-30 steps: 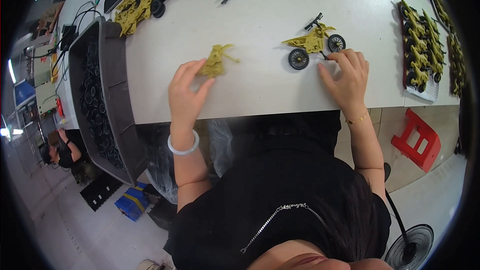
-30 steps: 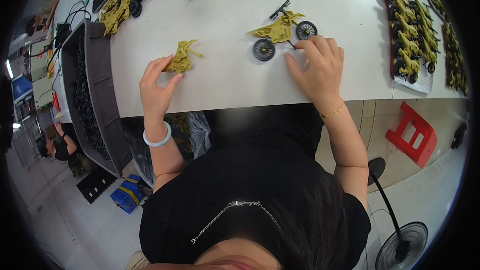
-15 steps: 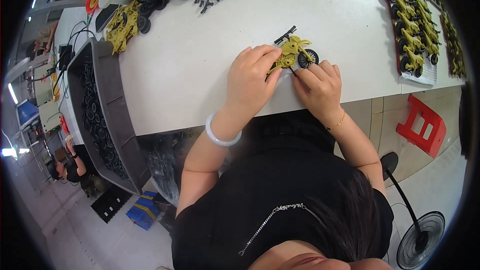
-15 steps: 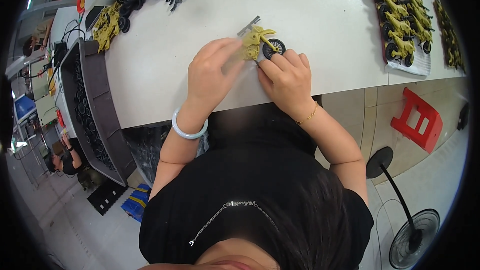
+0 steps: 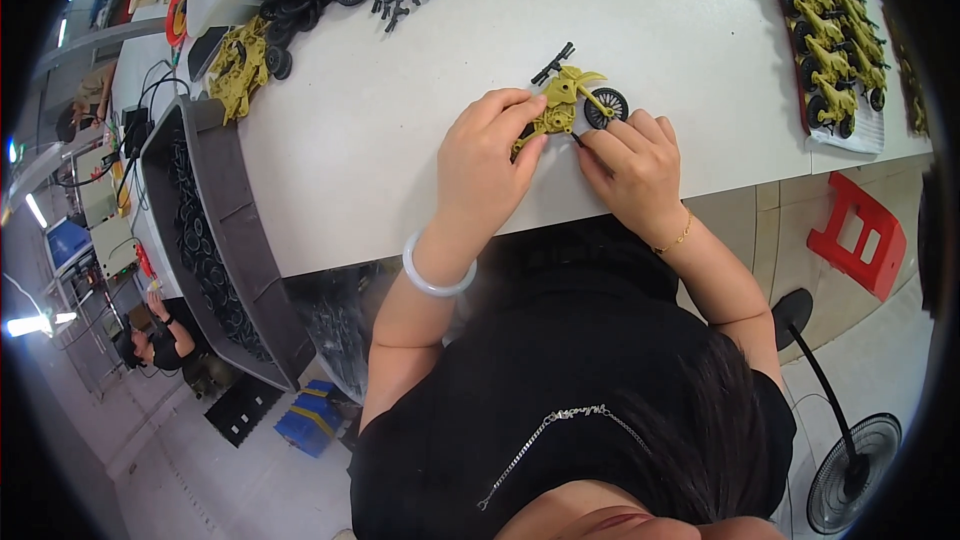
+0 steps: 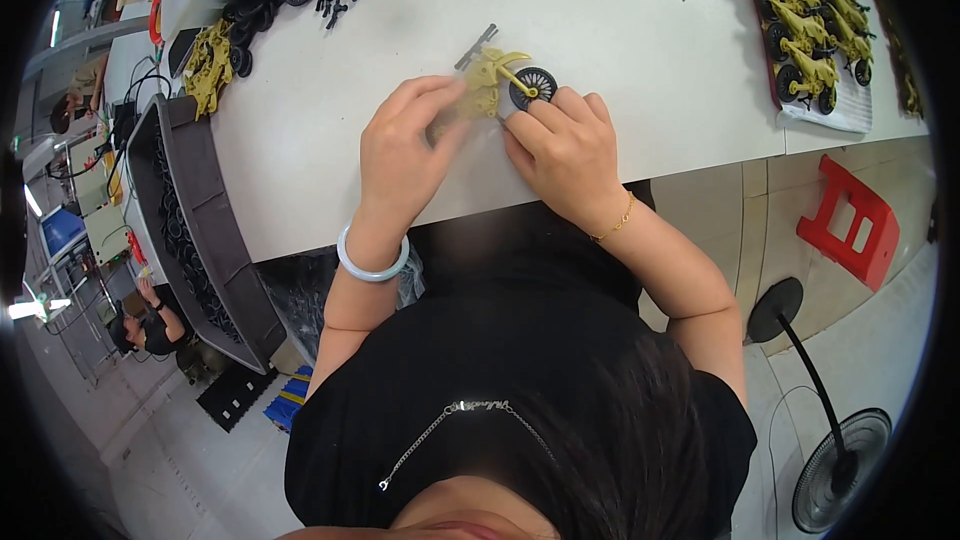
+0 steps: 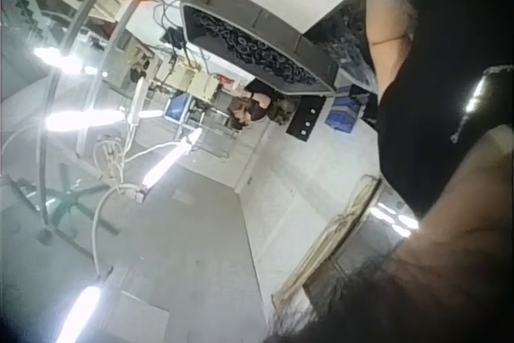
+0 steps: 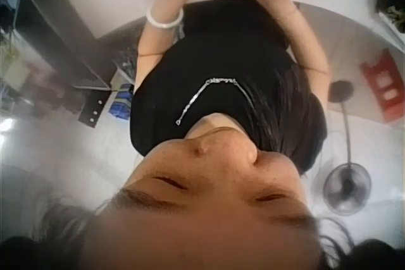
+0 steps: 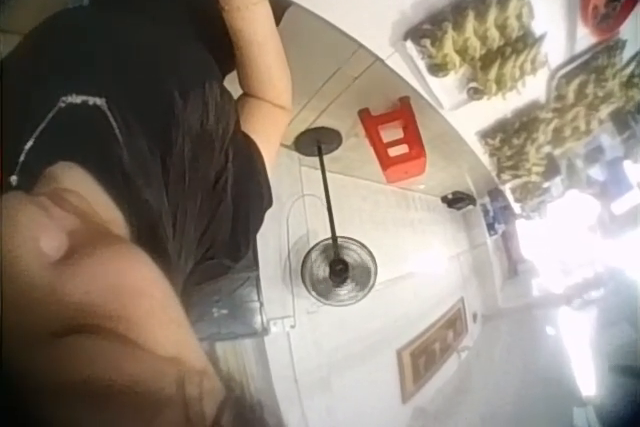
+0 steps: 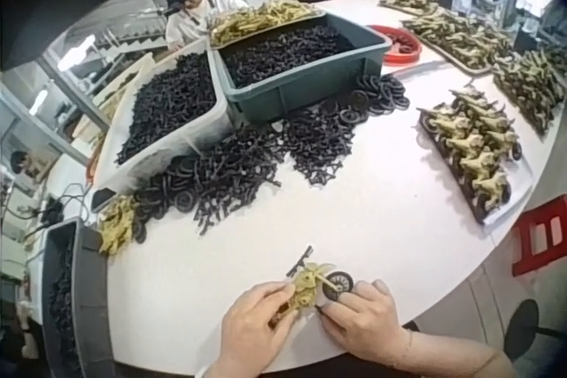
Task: The person is manually assembling small yellow and black toy motorcycles on a workbench by attaching wheels and handle pieces.
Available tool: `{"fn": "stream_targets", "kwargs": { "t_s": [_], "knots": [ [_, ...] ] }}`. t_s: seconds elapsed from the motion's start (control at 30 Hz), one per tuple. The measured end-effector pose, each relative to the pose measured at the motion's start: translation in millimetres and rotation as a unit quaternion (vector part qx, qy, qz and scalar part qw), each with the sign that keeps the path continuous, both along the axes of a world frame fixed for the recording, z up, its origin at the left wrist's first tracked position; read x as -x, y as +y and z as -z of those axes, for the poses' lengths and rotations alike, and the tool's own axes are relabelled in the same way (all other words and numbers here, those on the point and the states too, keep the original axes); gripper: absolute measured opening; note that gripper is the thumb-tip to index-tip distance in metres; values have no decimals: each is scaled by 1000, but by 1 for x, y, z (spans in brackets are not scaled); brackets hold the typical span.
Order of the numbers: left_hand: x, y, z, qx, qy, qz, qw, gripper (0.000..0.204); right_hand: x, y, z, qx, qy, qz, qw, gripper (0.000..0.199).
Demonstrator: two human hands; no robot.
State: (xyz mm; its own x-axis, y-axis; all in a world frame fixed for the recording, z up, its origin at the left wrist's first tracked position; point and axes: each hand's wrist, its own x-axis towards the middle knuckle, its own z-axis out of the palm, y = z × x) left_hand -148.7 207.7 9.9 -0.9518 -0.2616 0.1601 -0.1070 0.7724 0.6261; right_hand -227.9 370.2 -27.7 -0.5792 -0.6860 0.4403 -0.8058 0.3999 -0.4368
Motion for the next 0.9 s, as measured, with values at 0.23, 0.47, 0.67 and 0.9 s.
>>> {"fn": "stream_targets", "kwargs": {
  "t_s": [0.23, 0.47, 0.67, 0.9],
  "knots": [
    [1, 0, 1, 26, 7, 3, 1000, 25, 1, -1, 1, 9, 0, -6, 1000, 14],
    [0, 6, 9, -157, -69, -93, 981, 21, 3, -1, -1, 38, 3, 14, 999, 13],
    [-21, 5, -5, -684, -72, -88, 720, 42, 1, 11, -19, 156, 41, -62, 985, 28],
    [-33, 17, -6, -718, -27, -56, 693, 36, -3, 9, -36, 155, 97, -79, 980, 23]
  ]
}}
